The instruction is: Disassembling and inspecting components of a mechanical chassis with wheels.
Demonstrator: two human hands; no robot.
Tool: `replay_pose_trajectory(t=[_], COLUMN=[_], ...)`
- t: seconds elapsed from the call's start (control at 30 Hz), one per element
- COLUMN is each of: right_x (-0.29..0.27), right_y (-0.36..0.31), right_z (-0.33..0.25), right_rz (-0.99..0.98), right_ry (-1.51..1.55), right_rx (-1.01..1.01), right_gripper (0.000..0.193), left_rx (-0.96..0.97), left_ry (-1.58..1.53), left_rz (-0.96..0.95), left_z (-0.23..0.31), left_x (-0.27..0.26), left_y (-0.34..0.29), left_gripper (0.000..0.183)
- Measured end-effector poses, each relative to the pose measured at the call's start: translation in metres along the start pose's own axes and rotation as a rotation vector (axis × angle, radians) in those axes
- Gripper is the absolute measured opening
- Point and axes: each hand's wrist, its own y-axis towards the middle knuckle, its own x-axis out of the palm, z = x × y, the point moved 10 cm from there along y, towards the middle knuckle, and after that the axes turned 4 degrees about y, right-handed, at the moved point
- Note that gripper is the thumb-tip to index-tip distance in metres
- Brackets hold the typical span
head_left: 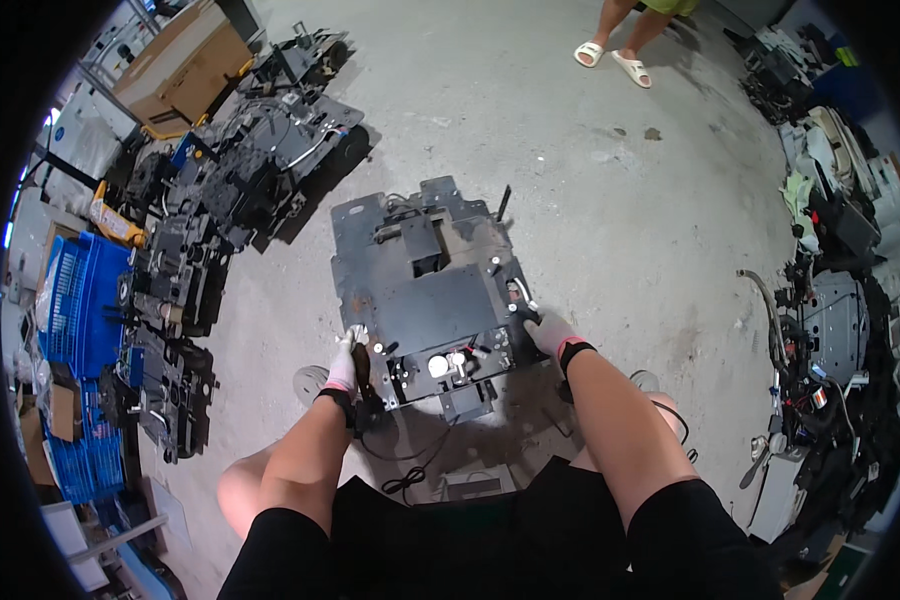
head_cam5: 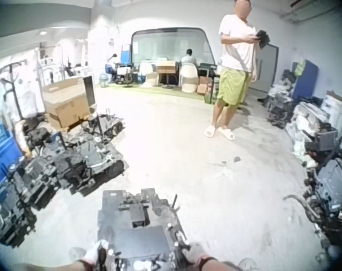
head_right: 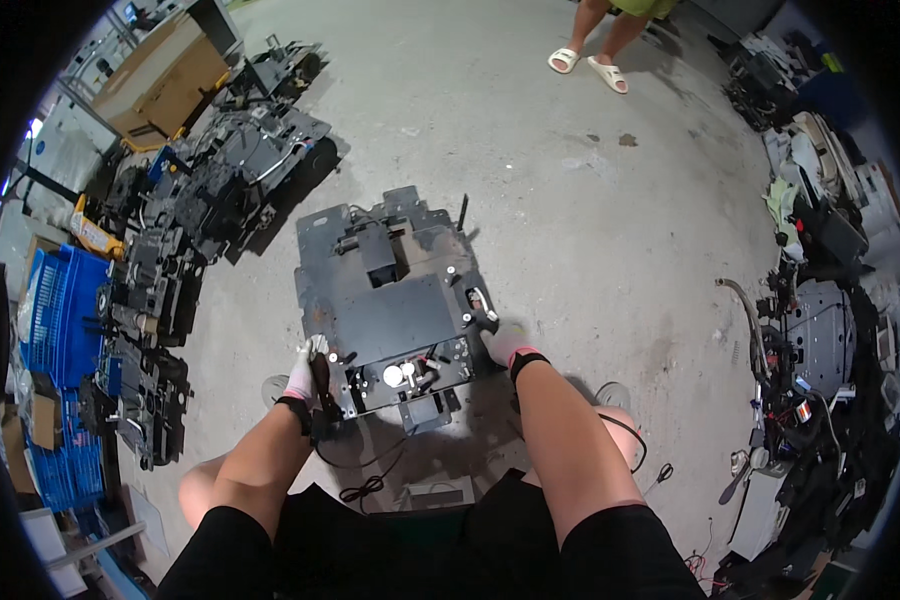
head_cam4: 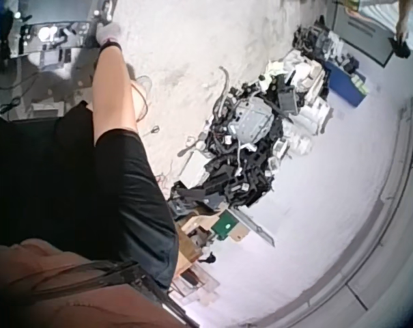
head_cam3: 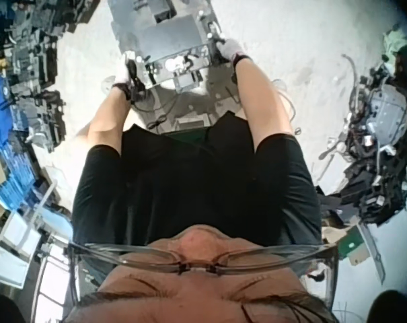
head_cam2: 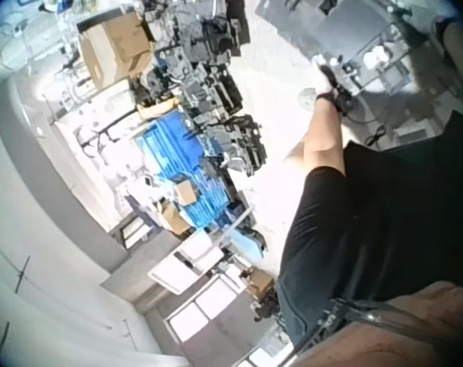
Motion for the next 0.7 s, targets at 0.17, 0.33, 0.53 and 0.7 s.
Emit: replay_pose_trajectory(t=[0.17, 0.33, 0.53, 0.7], right_x=[0.008, 0.034, 0.037, 0.039], right_y=[0.009, 0.028, 0.072, 0.113], right_z=[0.042, 0.030, 0.023, 0.047], right_rz=[-0.008, -0.080, 0.086, 0.122], right_ry=[0.215, 0.042, 0.147, 0.330], right_rx=[0.166, 0.233, 0.098, 0.039], right_gripper=[0.055, 0.063, 0.058, 0.042], left_rx=[-0.030, 0.332, 0.596, 0.673], left_ry=[0.126, 0.195, 0.604, 0.606], left_rz=[0.100, 0.111, 0.103, 0.084], left_z=[0.033, 0.065, 0.057, 0.060], left_x=[0.037, 0.055, 0.130, 0.147], left_y=[-0.046, -0.100, -0.163, -0.143], left_gripper=[0.055, 0.054, 0.044, 0.066])
